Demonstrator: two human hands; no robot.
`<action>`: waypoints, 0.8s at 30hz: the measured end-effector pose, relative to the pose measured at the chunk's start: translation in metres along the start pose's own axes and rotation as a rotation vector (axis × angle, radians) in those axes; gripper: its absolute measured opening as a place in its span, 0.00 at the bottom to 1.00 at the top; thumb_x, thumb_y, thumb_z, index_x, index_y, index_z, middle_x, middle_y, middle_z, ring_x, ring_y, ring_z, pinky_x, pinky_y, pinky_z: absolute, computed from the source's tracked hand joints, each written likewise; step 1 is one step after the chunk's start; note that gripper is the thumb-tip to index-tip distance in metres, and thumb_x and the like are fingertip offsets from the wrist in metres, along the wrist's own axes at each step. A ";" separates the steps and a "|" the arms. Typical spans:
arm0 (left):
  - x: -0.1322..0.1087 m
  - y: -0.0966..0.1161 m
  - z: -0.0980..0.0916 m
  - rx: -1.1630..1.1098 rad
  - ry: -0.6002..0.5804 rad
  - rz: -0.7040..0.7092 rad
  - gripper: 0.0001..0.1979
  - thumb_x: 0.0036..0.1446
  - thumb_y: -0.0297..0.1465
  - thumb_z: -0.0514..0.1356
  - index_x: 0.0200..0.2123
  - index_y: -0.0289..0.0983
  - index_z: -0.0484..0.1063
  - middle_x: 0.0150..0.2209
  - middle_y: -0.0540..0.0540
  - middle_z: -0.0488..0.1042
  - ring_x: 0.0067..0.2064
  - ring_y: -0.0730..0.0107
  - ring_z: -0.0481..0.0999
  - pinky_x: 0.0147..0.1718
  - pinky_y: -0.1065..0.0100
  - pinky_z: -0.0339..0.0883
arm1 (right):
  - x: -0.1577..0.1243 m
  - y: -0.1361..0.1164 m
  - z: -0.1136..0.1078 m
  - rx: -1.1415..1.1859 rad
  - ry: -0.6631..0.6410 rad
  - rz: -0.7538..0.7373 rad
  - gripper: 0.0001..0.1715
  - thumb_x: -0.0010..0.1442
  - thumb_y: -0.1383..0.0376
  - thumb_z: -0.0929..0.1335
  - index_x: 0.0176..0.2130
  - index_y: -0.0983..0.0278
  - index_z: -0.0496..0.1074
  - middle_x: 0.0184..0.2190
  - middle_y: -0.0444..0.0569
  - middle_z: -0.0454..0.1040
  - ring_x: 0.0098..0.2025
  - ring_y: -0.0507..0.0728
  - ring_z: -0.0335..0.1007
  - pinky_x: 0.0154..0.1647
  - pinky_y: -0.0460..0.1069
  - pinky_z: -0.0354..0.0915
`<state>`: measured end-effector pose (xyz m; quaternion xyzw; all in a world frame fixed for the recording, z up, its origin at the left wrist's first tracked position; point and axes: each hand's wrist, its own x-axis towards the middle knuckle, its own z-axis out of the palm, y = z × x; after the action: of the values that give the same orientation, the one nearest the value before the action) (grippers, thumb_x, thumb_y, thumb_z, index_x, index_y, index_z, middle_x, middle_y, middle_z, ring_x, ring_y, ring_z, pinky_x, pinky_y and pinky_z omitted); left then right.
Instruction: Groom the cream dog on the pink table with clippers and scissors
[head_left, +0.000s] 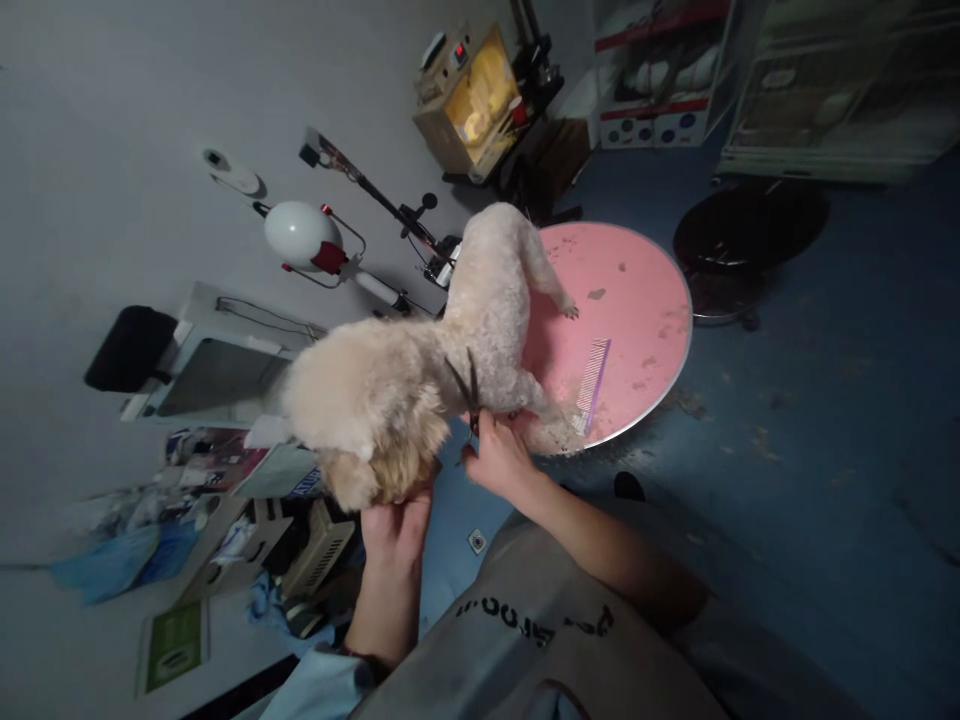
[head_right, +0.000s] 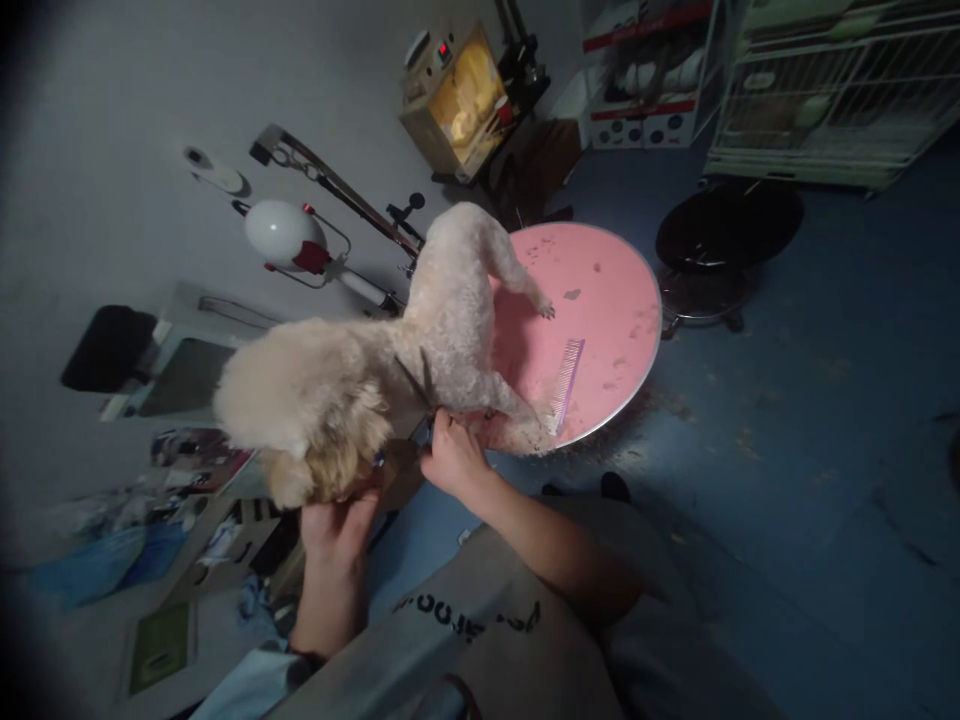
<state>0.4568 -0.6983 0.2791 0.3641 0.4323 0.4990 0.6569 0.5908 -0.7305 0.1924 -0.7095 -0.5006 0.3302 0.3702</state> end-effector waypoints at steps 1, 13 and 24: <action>0.000 -0.001 0.000 -0.021 0.014 0.012 0.07 0.63 0.38 0.60 0.38 0.42 0.75 0.36 0.49 0.77 0.37 0.72 0.76 0.36 0.71 0.75 | 0.000 0.001 -0.001 -0.014 -0.012 0.000 0.21 0.59 0.70 0.64 0.52 0.69 0.64 0.44 0.61 0.77 0.47 0.63 0.76 0.46 0.53 0.67; -0.004 -0.007 0.008 -0.095 0.139 0.051 0.12 0.67 0.39 0.54 0.42 0.44 0.76 0.40 0.48 0.78 0.43 0.70 0.78 0.41 0.67 0.76 | -0.002 0.008 -0.015 -0.140 -0.052 0.011 0.18 0.59 0.74 0.62 0.49 0.69 0.64 0.39 0.60 0.79 0.42 0.64 0.78 0.41 0.53 0.67; -0.009 -0.017 0.010 -0.117 0.105 0.085 0.06 0.63 0.37 0.60 0.39 0.44 0.76 0.41 0.50 0.79 0.42 0.71 0.78 0.41 0.71 0.76 | -0.001 0.019 -0.016 -0.137 -0.012 0.035 0.18 0.58 0.72 0.64 0.50 0.68 0.66 0.40 0.61 0.78 0.43 0.64 0.77 0.43 0.53 0.67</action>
<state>0.4707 -0.7114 0.2693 0.3165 0.4200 0.5694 0.6318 0.6128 -0.7389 0.1844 -0.7397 -0.5119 0.3059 0.3119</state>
